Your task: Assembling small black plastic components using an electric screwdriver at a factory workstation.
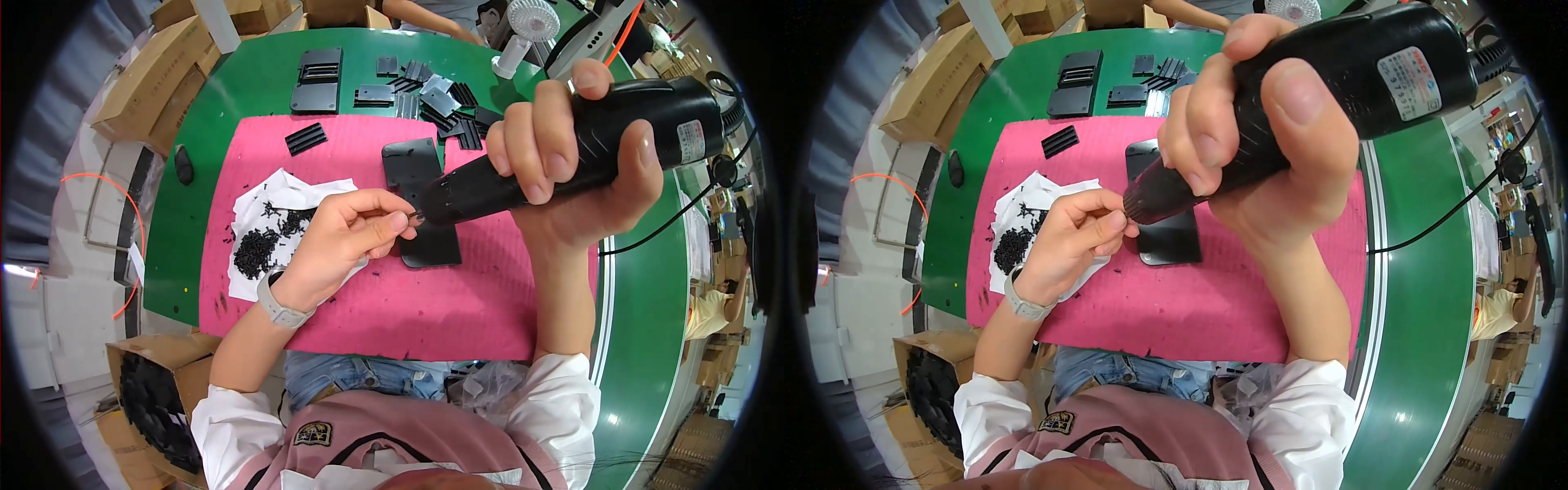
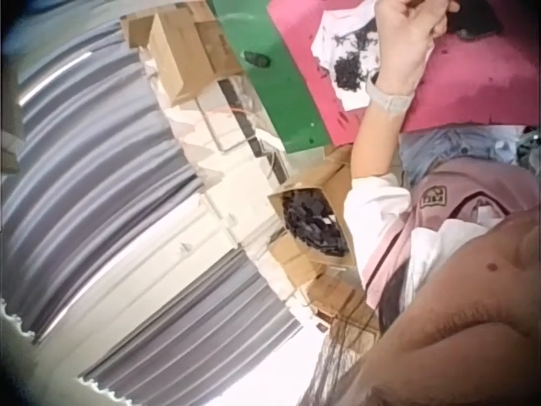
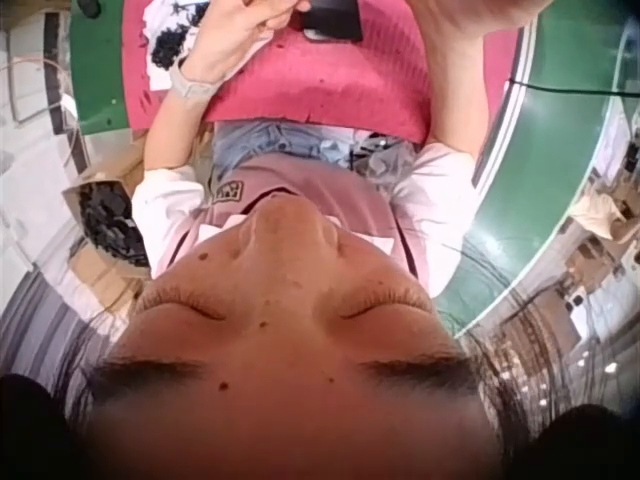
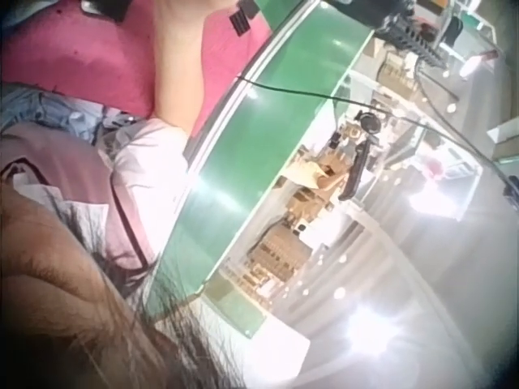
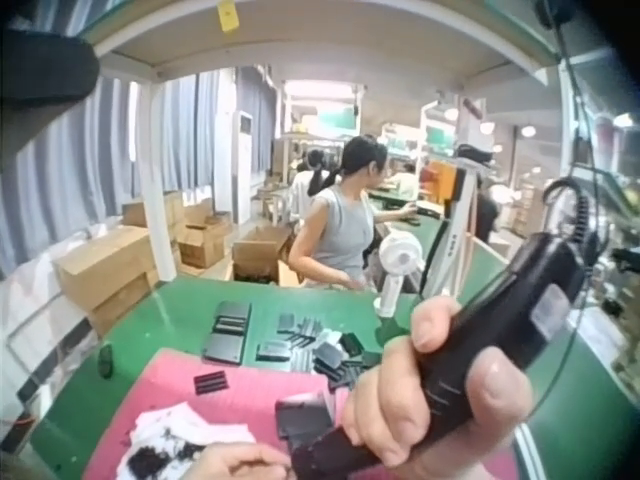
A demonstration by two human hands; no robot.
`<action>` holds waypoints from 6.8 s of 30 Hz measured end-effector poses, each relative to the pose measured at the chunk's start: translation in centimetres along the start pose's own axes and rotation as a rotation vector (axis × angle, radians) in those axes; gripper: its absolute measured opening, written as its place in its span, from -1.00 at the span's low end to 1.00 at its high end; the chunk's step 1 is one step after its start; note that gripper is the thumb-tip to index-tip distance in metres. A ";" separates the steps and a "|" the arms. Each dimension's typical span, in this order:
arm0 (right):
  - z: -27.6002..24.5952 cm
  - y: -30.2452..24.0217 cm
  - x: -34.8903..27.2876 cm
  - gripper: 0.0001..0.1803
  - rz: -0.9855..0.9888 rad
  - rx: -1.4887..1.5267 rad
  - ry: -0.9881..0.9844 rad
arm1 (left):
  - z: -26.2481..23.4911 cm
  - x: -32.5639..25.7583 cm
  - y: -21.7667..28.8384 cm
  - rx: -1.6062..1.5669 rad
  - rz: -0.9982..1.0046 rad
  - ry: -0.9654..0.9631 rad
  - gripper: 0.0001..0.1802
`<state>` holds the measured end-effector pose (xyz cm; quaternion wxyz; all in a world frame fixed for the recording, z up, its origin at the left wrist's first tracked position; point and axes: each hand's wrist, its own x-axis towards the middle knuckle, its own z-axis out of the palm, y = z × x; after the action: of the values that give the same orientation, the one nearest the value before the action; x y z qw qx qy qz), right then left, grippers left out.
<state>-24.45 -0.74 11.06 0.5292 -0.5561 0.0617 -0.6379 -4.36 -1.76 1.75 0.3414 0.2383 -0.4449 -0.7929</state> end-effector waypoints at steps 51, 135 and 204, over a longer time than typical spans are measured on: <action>-5.1 3.4 0.5 -0.78 0.205 -0.316 -0.026 | -1.2 2.7 -2.5 0.729 0.023 0.277 -0.77; -0.7 5.7 1.2 -0.78 0.205 -0.431 -0.038 | -1.8 3.8 -3.8 0.599 0.035 0.277 -0.67; 3.6 -2.9 -2.0 -0.55 -0.144 0.164 -0.257 | 0.6 -5.5 2.0 0.112 0.076 -0.192 -0.79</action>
<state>-23.74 3.82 13.09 0.5293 -0.5910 -0.0986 -0.6006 -0.55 1.94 4.22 0.3131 0.1630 -0.5277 -0.7726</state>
